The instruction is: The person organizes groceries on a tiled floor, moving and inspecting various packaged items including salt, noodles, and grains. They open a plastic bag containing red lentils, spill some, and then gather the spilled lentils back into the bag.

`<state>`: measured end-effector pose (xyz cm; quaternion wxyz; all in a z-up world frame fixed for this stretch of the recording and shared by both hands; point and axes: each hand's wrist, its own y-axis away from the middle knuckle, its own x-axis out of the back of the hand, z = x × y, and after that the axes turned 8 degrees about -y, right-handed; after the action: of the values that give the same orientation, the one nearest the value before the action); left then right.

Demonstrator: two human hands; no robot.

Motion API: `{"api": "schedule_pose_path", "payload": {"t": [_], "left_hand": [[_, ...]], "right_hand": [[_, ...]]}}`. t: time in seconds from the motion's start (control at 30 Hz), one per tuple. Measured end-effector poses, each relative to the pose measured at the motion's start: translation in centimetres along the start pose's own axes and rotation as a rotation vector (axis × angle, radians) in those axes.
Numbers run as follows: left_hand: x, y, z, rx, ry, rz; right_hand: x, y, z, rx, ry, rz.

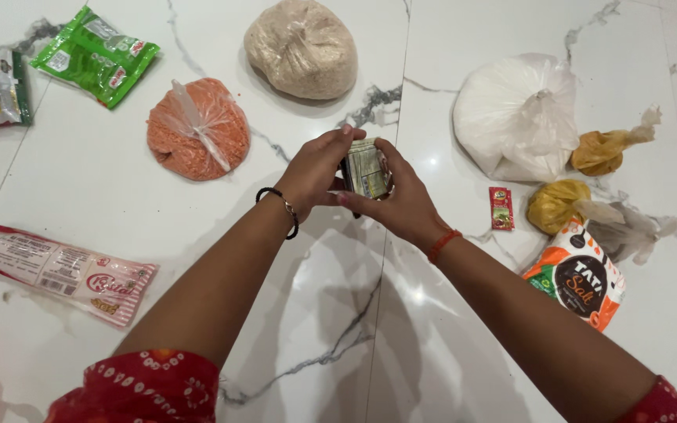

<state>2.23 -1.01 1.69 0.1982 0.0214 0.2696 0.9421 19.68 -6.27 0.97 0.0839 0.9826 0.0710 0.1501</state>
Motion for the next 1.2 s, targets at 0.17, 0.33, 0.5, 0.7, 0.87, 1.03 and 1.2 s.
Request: {"api": "schedule_pose_path", "payload": {"t": [0.17, 0.33, 0.5, 0.7, 0.87, 1.03, 1.2], "left_hand": [[0.0, 0.7, 0.6, 0.024, 0.036, -0.041], [-0.4, 0.4, 0.4, 0.042, 0.07, -0.104], [-0.7, 0.0, 0.4, -0.051, 0.007, -0.086], [-0.8, 0.8, 1.5, 0.004, 0.115, -0.038], [-0.6, -0.4, -0.1, -0.068, -0.06, -0.041], [1.0, -0.7, -1.3, -0.214, -0.105, 0.064], [2.4, 0.7, 0.1, -0.065, -0.059, 0.048]], "right_hand": [[0.4, -0.3, 0.5, -0.016, -0.137, 0.034], [0.4, 0.1, 0.0, 0.001, -0.022, -0.089], [0.7, -0.5, 1.6, 0.119, -0.174, -0.061], [1.4, -0.1, 1.6, -0.07, -0.406, -0.058], [1.3, 0.0, 1.2, -0.141, -0.61, -0.041], [3.4, -1.4, 1.6, -0.29, -0.752, 0.226], [5.4, -2.2, 3.5, -0.307, -0.379, 0.33]]}}
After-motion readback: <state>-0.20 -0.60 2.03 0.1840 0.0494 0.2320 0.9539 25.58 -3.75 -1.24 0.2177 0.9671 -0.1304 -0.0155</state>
